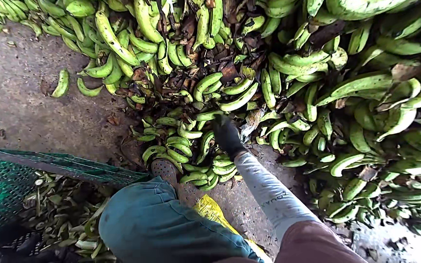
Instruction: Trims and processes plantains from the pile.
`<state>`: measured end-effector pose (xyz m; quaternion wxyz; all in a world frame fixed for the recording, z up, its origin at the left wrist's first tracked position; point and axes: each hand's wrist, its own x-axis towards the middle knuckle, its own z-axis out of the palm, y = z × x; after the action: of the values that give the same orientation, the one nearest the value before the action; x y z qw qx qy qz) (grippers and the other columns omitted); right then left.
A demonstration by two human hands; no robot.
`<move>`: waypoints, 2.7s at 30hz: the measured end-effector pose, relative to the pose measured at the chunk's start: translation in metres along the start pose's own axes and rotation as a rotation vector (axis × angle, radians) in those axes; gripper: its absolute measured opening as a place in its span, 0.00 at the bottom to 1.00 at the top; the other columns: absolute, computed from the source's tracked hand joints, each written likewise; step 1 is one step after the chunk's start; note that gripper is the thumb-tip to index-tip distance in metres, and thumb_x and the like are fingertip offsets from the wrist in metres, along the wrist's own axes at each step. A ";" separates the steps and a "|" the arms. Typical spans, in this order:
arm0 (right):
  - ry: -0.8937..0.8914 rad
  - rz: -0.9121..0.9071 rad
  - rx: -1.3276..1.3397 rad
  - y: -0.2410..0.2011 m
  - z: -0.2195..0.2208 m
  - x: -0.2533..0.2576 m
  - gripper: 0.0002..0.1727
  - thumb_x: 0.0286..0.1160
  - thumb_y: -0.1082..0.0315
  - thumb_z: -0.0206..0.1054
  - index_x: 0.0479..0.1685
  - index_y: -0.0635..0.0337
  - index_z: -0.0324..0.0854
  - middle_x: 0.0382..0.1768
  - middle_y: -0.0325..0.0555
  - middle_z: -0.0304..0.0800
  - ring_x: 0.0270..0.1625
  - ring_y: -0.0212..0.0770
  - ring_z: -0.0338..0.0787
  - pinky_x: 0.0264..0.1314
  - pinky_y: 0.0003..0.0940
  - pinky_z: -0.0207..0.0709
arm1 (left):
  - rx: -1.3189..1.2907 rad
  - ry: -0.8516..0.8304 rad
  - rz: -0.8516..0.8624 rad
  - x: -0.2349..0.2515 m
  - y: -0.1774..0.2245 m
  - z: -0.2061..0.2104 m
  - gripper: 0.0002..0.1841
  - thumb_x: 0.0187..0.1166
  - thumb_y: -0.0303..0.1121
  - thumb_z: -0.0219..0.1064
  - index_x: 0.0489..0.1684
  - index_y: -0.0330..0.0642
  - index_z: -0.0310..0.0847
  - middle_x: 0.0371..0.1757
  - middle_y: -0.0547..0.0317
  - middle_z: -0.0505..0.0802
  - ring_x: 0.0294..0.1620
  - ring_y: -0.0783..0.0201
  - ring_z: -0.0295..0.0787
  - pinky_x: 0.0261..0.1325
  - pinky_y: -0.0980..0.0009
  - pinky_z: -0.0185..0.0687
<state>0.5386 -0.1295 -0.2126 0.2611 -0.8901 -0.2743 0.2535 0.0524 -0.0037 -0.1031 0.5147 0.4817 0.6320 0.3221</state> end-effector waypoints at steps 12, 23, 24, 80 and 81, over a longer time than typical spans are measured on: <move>-0.712 -0.091 -0.656 0.055 0.173 -0.068 0.66 0.56 0.61 0.84 0.97 0.30 0.37 0.95 0.62 0.35 0.88 0.85 0.41 0.68 0.91 0.55 | 0.157 -0.041 0.036 0.006 -0.011 -0.010 0.16 0.87 0.45 0.52 0.63 0.46 0.70 0.24 0.73 0.79 0.20 0.71 0.75 0.27 0.65 0.80; -0.807 -0.175 -0.646 0.052 0.155 -0.030 0.60 0.51 0.40 0.83 0.92 0.21 0.50 0.88 0.68 0.55 0.76 0.82 0.69 0.66 0.85 0.64 | 0.282 -0.043 -0.010 -0.004 -0.019 -0.008 0.27 0.83 0.33 0.52 0.82 0.37 0.58 0.42 0.61 0.83 0.27 0.71 0.79 0.32 0.68 0.82; -0.794 -0.186 -0.623 0.053 0.153 -0.031 0.58 0.53 0.41 0.82 0.92 0.21 0.52 0.87 0.70 0.56 0.76 0.82 0.69 0.67 0.85 0.64 | 0.221 -0.009 -0.066 -0.005 -0.016 -0.003 0.26 0.87 0.34 0.48 0.84 0.40 0.55 0.42 0.62 0.81 0.27 0.73 0.78 0.33 0.69 0.82; -0.560 0.610 0.665 0.166 0.050 -0.062 0.20 0.89 0.54 0.50 0.70 0.52 0.76 0.51 0.50 0.86 0.41 0.44 0.87 0.39 0.43 0.83 | 0.027 -0.008 -0.194 -0.005 -0.018 0.035 0.18 0.96 0.47 0.38 0.69 0.54 0.69 0.23 0.72 0.75 0.18 0.74 0.72 0.28 0.71 0.80; -0.561 0.573 0.715 0.163 0.044 -0.072 0.20 0.91 0.53 0.49 0.69 0.51 0.76 0.46 0.48 0.88 0.36 0.41 0.87 0.35 0.40 0.83 | 0.090 -0.031 -0.155 -0.008 -0.020 0.031 0.19 0.95 0.41 0.39 0.78 0.50 0.63 0.32 0.68 0.78 0.22 0.73 0.72 0.31 0.70 0.79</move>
<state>0.5188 -0.2759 -0.3214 0.3849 -0.6831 0.0236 0.6203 0.0763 -0.0206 -0.1266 0.5256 0.4590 0.6730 0.2451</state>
